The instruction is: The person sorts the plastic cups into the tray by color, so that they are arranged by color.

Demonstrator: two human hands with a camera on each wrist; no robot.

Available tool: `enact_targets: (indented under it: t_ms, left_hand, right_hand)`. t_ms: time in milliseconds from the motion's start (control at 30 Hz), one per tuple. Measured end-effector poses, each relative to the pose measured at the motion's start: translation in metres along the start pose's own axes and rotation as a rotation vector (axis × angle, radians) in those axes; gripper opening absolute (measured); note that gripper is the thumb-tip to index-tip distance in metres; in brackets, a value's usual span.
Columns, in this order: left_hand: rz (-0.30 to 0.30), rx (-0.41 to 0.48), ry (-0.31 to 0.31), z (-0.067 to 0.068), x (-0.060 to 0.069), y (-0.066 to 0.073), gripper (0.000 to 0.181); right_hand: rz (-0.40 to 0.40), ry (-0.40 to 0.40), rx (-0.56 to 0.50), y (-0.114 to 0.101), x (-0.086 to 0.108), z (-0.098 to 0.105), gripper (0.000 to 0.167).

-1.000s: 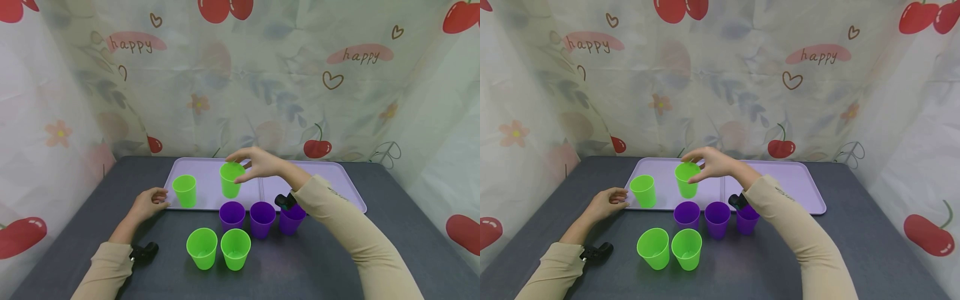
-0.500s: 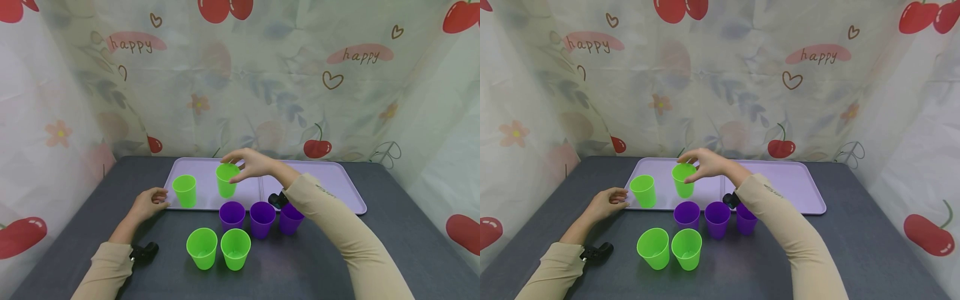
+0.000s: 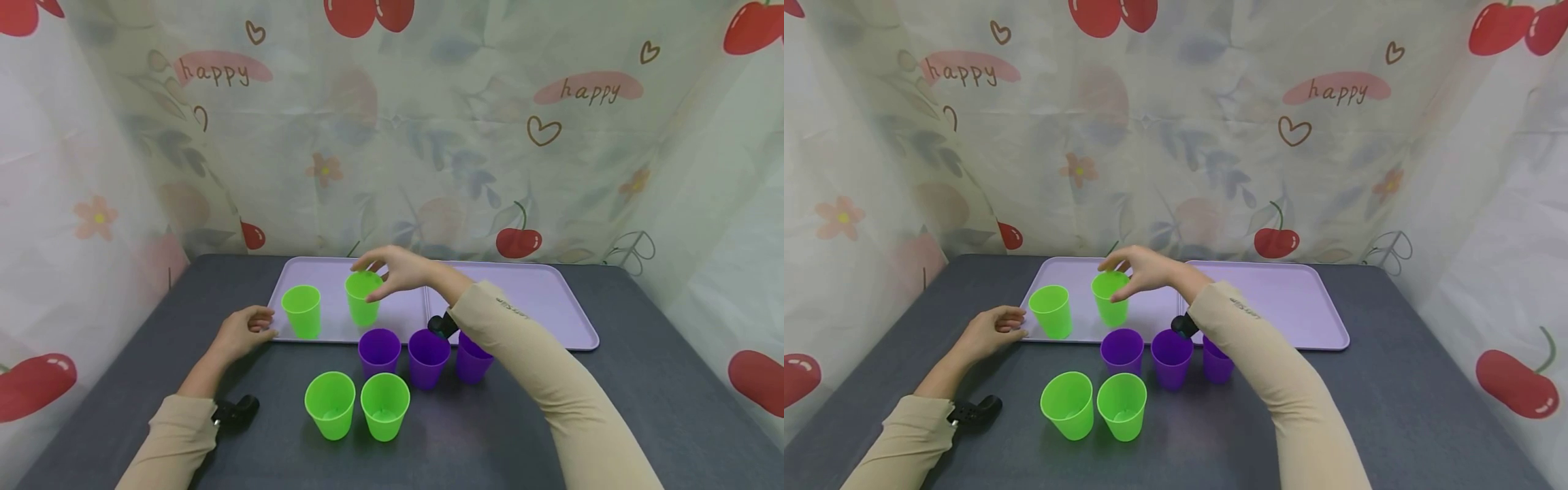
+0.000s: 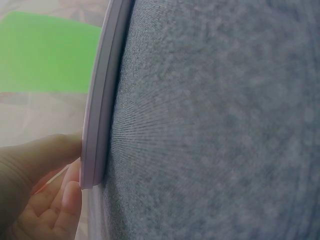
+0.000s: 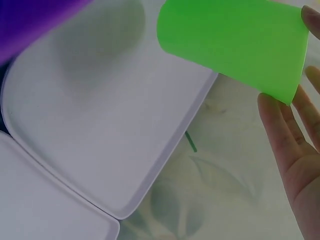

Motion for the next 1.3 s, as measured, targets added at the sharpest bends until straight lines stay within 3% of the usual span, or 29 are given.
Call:
enact_targets:
  t_ms: [600, 1300]
  left_hand:
    - [0.008, -0.006, -0.013, 0.0, -0.002, -0.003, 0.041]
    - [0.001, -0.018, -0.015, 0.0, -0.001, -0.001, 0.04]
  right_hand:
    - [-0.019, -0.077, -0.006, -0.006, -0.02, -0.015, 0.06]
    - [-0.035, -0.165, 0.032, -0.01, -0.029, -0.029, 0.062]
Point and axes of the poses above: each hand's wrist, its own x-axis away from the middle knuckle, its own z-axis out of the back of the hand, y = z × x, the point moved 5 cm from there along -x, towards the middle knuckle, and after that the axes turned 5 degrees about -z, right-handed, at the moved point
